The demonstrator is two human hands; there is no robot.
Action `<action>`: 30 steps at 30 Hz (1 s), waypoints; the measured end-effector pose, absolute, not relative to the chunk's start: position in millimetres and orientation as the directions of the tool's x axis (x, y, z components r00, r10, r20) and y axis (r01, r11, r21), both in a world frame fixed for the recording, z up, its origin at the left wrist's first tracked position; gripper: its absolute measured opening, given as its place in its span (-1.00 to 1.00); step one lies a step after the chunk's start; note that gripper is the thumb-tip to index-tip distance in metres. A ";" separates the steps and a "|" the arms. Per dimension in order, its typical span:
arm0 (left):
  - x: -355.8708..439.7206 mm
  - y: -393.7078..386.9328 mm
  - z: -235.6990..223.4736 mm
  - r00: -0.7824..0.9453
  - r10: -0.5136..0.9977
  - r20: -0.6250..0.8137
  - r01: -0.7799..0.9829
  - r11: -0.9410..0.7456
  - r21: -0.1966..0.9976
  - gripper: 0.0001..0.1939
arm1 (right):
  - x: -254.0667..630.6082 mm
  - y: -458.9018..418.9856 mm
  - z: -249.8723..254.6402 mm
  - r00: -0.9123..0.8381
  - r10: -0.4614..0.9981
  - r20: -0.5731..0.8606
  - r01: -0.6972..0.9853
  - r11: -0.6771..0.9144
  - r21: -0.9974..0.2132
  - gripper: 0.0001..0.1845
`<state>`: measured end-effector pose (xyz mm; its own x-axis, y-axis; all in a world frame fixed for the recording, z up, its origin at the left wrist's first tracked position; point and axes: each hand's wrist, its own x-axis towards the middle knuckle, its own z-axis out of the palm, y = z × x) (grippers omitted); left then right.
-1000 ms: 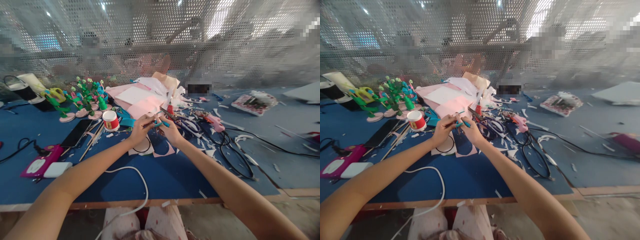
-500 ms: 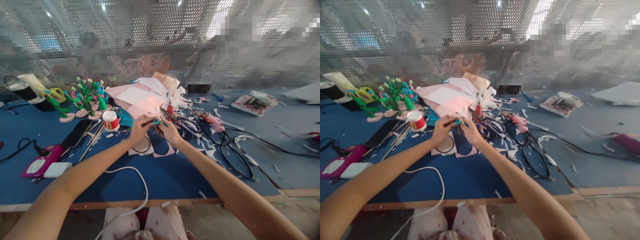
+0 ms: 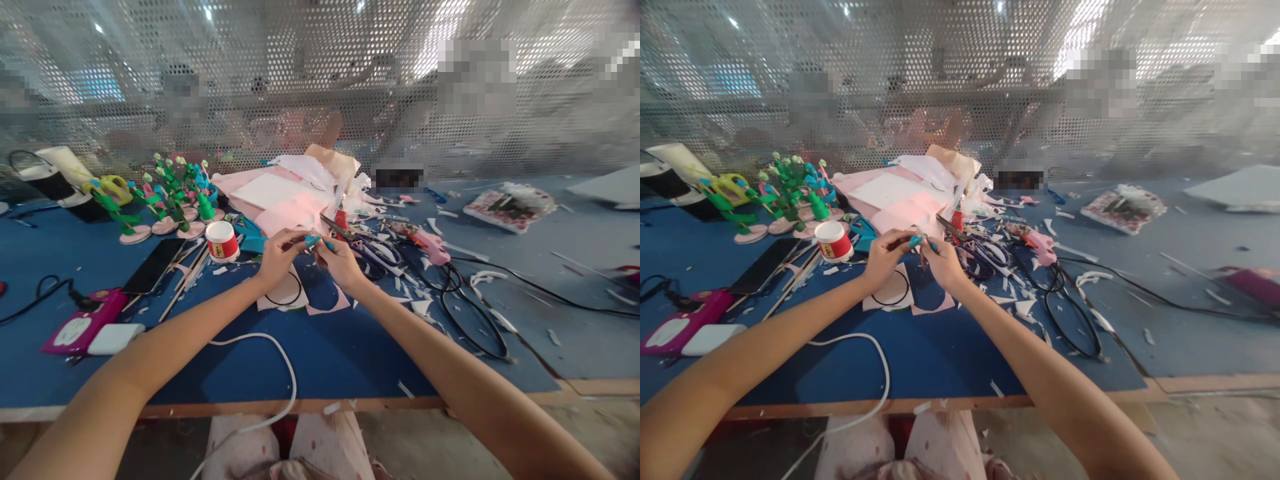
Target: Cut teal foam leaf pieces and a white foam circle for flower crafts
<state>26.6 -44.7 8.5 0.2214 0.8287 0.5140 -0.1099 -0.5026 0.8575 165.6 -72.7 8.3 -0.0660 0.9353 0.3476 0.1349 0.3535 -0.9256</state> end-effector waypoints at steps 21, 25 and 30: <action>30.2 -44.1 8.8 0.281 0.891 0.356 -0.307 -0.268 0.913 -0.67 | 164.5 -76.5 14.2 -0.013 0.930 0.367 0.133 0.365 -0.921 -0.64; 29.9 -42.4 6.2 0.294 0.910 0.293 -0.377 -0.172 0.910 -0.64 | 163.5 -72.8 11.4 -0.029 0.958 0.285 0.011 0.286 -0.958 -0.56; 29.6 -43.0 7.2 0.327 0.921 0.212 -0.423 -0.058 0.904 -0.63 | 162.1 -74.5 14.6 -0.016 0.989 0.145 -0.050 0.144 -0.988 -0.46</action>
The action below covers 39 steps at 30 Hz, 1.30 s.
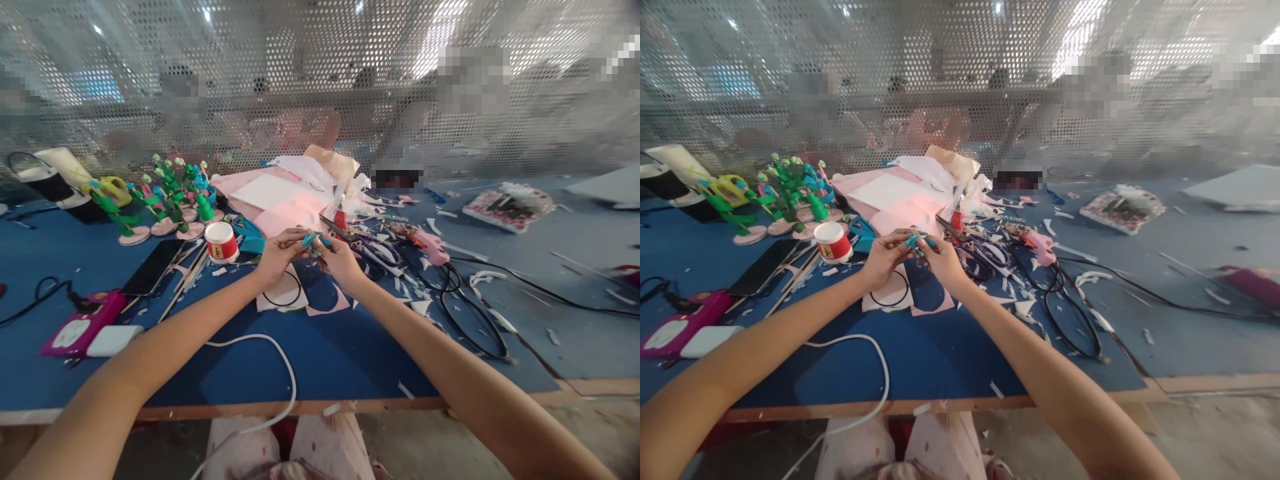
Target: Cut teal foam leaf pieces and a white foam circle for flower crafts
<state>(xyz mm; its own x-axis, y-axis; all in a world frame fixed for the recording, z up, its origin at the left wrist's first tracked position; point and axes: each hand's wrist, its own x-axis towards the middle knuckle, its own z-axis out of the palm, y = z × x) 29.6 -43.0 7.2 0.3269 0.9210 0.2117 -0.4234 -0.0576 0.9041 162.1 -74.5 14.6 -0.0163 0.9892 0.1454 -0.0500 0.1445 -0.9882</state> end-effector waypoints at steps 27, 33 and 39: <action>11.8 -37.3 9.8 0.479 0.650 0.590 0.096 -0.707 0.701 -0.61 | 168.8 -78.3 22.7 -0.370 0.929 0.025 -0.318 -0.101 -0.943 -0.63; 11.4 -39.7 12.0 0.535 0.534 0.655 0.200 -0.833 0.516 -0.56 | 169.9 -77.9 22.6 -0.409 0.912 -0.035 -0.376 -0.203 -0.904 -0.71; 11.6 -40.7 11.4 0.555 0.515 0.654 0.211 -0.847 0.488 -0.60 | 171.2 -78.6 24.2 -0.425 0.904 -0.047 -0.355 -0.214 -0.910 -0.70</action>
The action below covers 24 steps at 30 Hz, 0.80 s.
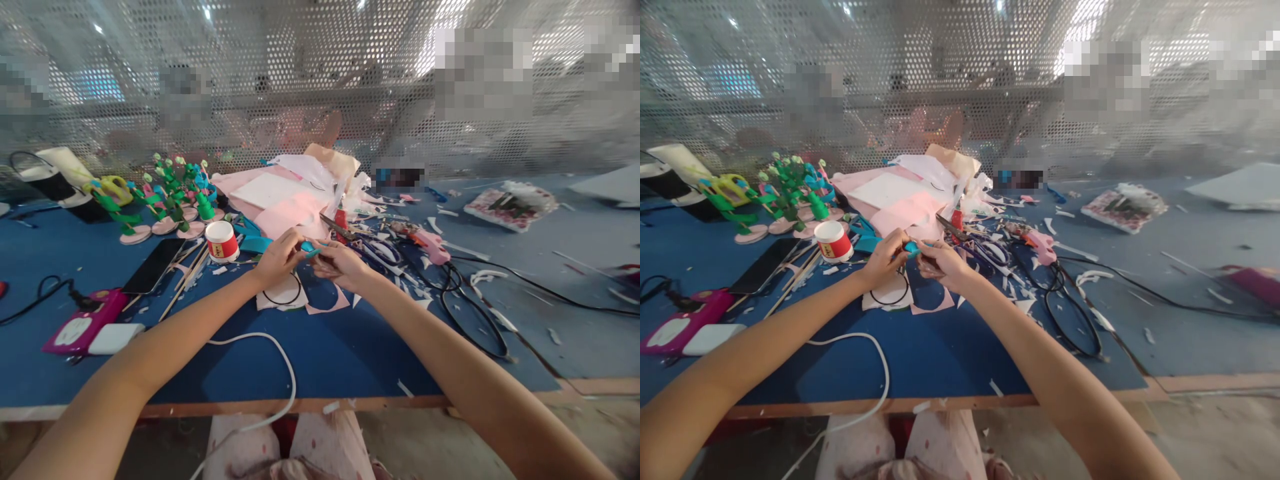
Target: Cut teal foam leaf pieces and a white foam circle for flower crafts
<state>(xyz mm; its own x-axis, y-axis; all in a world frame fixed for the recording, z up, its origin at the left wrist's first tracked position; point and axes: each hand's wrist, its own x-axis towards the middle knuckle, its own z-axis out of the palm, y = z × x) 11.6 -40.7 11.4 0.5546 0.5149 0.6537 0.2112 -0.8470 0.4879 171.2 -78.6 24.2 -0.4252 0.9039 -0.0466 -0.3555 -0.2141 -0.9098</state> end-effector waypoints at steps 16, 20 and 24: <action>9.5 -43.3 15.0 0.475 0.502 0.723 0.173 -0.859 0.482 -0.63 | 166.5 -79.8 23.8 -0.394 0.914 -0.101 -0.325 -0.241 -0.914 -0.67; 9.5 -41.7 13.1 0.461 0.474 0.751 0.214 -0.880 0.424 -0.68 | 163.6 -82.5 24.2 -0.311 0.944 -0.108 -0.269 -0.197 -0.943 -0.67; 10.0 -41.1 13.2 0.460 0.435 0.774 0.205 -0.900 0.384 -0.67 | 162.8 -83.4 26.0 -0.253 0.966 -0.061 -0.274 -0.132 -0.953 -0.62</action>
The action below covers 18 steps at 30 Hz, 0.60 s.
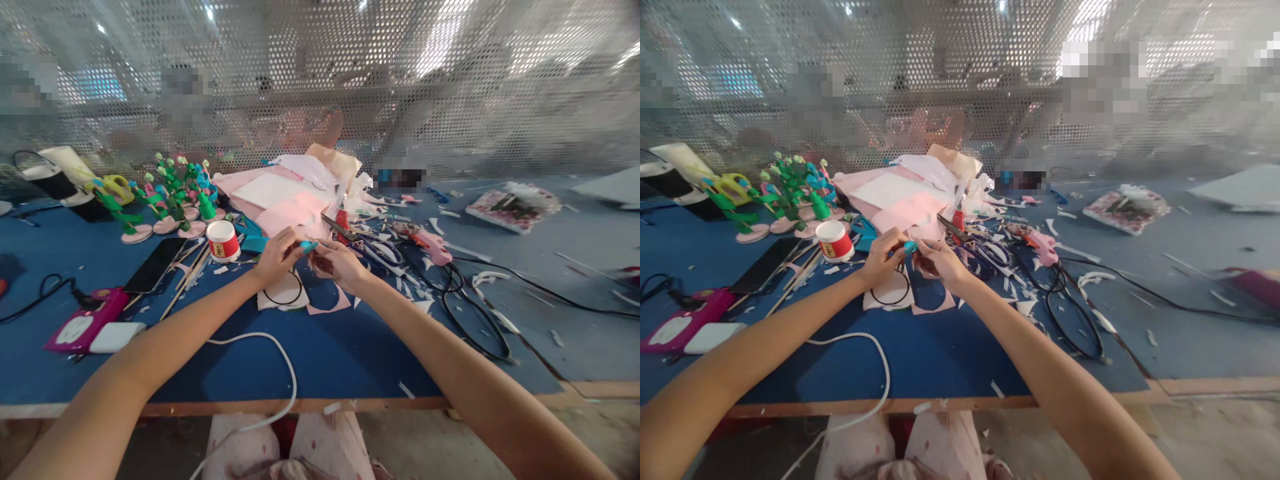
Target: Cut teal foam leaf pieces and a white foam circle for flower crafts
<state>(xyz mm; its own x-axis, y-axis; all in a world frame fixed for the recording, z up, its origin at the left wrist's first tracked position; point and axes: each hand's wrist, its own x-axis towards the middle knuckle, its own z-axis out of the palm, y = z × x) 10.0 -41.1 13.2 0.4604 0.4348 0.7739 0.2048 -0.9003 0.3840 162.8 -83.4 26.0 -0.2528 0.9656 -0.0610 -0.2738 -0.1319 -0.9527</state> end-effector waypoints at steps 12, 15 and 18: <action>11.5 -44.3 10.7 0.544 0.477 0.691 0.435 -0.864 0.254 -0.59 | 165.6 -80.5 23.9 -0.183 0.983 -0.021 -0.202 -0.059 -0.978 -0.71; 11.2 -48.1 11.6 0.564 0.490 0.665 0.483 -0.848 0.216 -0.56 | 165.4 -80.5 24.3 -0.170 0.984 -0.044 -0.216 -0.081 -0.973 -0.76; 10.9 -49.6 12.2 0.569 0.475 0.671 0.496 -0.849 0.181 -0.54 | 164.6 -80.3 25.5 -0.174 0.982 -0.069 -0.236 -0.110 -0.966 -0.78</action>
